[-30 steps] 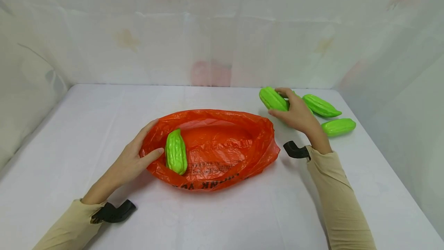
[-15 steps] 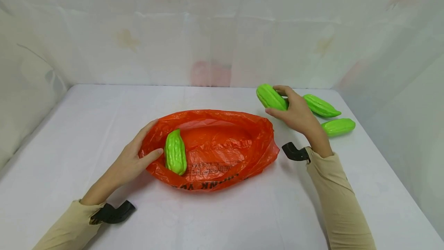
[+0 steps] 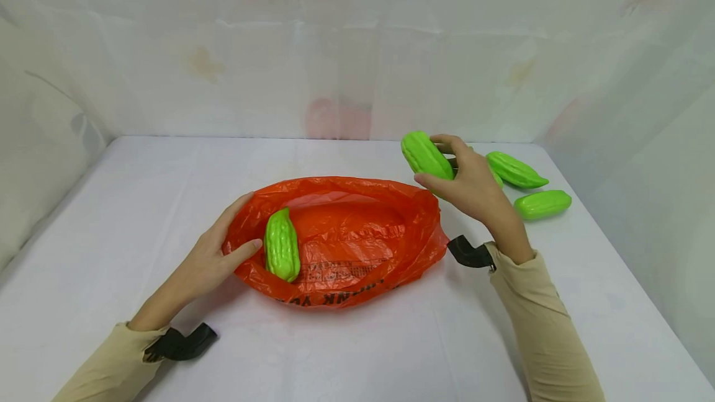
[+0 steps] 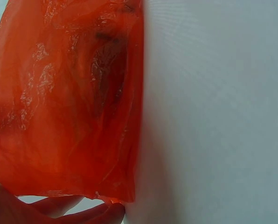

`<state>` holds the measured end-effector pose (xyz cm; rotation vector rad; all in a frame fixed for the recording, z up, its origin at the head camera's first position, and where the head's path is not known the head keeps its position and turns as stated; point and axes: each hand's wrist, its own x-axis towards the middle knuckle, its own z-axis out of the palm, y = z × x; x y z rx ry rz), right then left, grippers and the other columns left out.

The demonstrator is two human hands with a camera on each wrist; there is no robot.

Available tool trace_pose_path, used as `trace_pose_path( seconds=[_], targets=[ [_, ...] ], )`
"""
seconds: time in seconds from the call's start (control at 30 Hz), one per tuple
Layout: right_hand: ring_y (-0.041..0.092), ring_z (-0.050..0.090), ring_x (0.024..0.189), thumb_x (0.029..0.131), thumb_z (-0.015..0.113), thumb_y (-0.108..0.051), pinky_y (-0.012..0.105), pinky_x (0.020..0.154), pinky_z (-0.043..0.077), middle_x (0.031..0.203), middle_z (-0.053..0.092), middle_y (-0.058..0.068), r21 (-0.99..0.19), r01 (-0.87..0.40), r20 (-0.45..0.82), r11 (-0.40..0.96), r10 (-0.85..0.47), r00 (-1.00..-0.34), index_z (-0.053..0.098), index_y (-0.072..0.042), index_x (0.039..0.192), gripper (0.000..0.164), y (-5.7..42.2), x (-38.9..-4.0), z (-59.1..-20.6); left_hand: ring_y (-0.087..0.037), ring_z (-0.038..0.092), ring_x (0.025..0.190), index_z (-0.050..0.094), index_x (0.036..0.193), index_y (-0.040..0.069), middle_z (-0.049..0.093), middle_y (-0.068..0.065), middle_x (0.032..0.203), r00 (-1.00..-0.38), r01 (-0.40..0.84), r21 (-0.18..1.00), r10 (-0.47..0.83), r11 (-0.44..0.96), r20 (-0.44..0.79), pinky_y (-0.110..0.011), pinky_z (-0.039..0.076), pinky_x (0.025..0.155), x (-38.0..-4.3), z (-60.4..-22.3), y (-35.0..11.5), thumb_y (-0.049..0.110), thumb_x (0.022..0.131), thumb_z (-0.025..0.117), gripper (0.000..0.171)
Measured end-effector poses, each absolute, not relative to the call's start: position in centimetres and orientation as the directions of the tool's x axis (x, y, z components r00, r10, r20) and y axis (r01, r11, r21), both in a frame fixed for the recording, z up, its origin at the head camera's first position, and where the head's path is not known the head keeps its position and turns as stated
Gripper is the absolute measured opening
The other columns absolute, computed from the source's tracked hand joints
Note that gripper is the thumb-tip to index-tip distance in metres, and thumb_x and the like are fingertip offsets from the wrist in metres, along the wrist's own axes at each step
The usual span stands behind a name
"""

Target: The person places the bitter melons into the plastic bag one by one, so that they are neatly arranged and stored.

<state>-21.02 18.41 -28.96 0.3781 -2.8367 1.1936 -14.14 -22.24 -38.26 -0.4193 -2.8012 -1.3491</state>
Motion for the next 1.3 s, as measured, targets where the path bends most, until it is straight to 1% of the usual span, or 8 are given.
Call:
trace_pose_path(
  seconds=[0.23, 0.47, 0.63, 0.77, 0.87, 0.97, 1.2, 1.3],
  targets=[
    [0.035, 0.061, 0.12, 0.089, 0.073, -0.03, 0.048, 0.092, 0.055, 0.146, 0.051, 0.012, -0.697, -0.288, 0.154, 0.656, -0.255, -0.955, 0.038, -0.009, 0.149, 0.072, 17.3, -20.7, -29.1, -0.044, 0.033, 0.144, 0.017, 0.159, 0.035, 0.03, -0.011, 0.161, -0.965, 0.238, 0.769, 0.236, 0.593, 0.116, -0.075, 0.031, 0.106, -14.2, -38.3, -22.2, 0.024, 0.096, 0.061, 0.077],
    [0.034, 0.061, 0.121, 0.088, 0.075, -0.027, 0.049, 0.093, 0.056, 0.145, 0.052, 0.011, -0.713, -0.312, 0.157, 0.628, -0.29, -0.944, 0.041, -0.01, 0.146, 0.07, 16.2, -20.3, -29.3, -0.044, 0.034, 0.143, 0.017, 0.159, 0.034, 0.03, -0.012, 0.161, -0.965, 0.238, 0.768, 0.235, 0.594, 0.117, -0.074, 0.032, 0.106, -14.2, -38.2, -22.1, 0.024, 0.096, 0.061, 0.077],
    [0.033, 0.062, 0.118, 0.089, 0.074, -0.027, 0.047, 0.094, 0.057, 0.144, 0.053, 0.01, -0.719, -0.325, 0.155, 0.615, -0.314, -0.937, 0.041, -0.01, 0.147, 0.068, 15.3, -19.8, -29.3, -0.044, 0.034, 0.143, 0.017, 0.159, 0.034, 0.031, -0.012, 0.161, -0.965, 0.237, 0.766, 0.234, 0.597, 0.116, -0.074, 0.033, 0.106, -14.2, -38.2, -22.2, 0.024, 0.096, 0.061, 0.077],
    [0.029, 0.064, 0.112, 0.089, 0.073, -0.029, 0.044, 0.092, 0.057, 0.144, 0.053, 0.007, -0.696, -0.337, 0.152, 0.634, -0.328, -0.932, 0.041, -0.012, 0.148, 0.069, 14.5, -19.5, -29.4, -0.044, 0.034, 0.143, 0.017, 0.159, 0.034, 0.03, -0.012, 0.161, -0.965, 0.238, 0.767, 0.234, 0.596, 0.117, -0.074, 0.032, 0.106, -14.1, -38.2, -22.2, 0.024, 0.096, 0.061, 0.077],
    [0.028, 0.065, 0.111, 0.089, 0.074, -0.031, 0.043, 0.092, 0.057, 0.144, 0.054, 0.006, -0.682, -0.348, 0.159, 0.643, -0.333, -0.929, 0.043, -0.013, 0.148, 0.069, 14.1, -19.4, -29.5, -0.044, 0.034, 0.143, 0.017, 0.159, 0.033, 0.03, -0.012, 0.161, -0.965, 0.238, 0.767, 0.235, 0.595, 0.117, -0.074, 0.032, 0.106, -14.1, -38.2, -22.2, 0.024, 0.096, 0.061, 0.078],
    [0.026, 0.064, 0.11, 0.089, 0.073, -0.03, 0.042, 0.093, 0.056, 0.143, 0.055, 0.005, -0.696, -0.352, 0.159, 0.626, -0.344, -0.925, 0.043, -0.013, 0.148, 0.069, 13.7, -19.3, -29.7, -0.044, 0.034, 0.143, 0.017, 0.159, 0.034, 0.03, -0.012, 0.161, -0.965, 0.235, 0.77, 0.235, 0.593, 0.114, -0.074, 0.032, 0.106, -14.1, -38.2, -22.2, 0.024, 0.096, 0.061, 0.078],
    [0.024, 0.061, 0.103, 0.09, 0.072, -0.028, 0.039, 0.087, 0.055, 0.14, 0.056, 0.008, -0.723, -0.375, 0.169, 0.58, -0.379, -0.91, 0.042, -0.011, 0.149, 0.068, 12.6, -19.1, -30.6, -0.044, 0.033, 0.144, 0.016, 0.159, 0.034, 0.029, -0.011, 0.162, -0.966, 0.231, 0.771, 0.236, 0.593, 0.108, -0.074, 0.032, 0.106, -14.1, -38.1, -22.2, 0.024, 0.096, 0.061, 0.078],
    [0.023, 0.061, 0.1, 0.09, 0.073, -0.027, 0.036, 0.084, 0.055, 0.139, 0.056, 0.007, -0.724, -0.387, 0.172, 0.57, -0.394, -0.903, 0.043, -0.011, 0.148, 0.067, 12.0, -19.0, -31.0, -0.044, 0.033, 0.144, 0.016, 0.159, 0.035, 0.029, -0.011, 0.162, -0.966, 0.232, 0.771, 0.236, 0.593, 0.11, -0.074, 0.032, 0.106, -14.1, -38.1, -22.2, 0.024, 0.096, 0.061, 0.078]
  ],
)
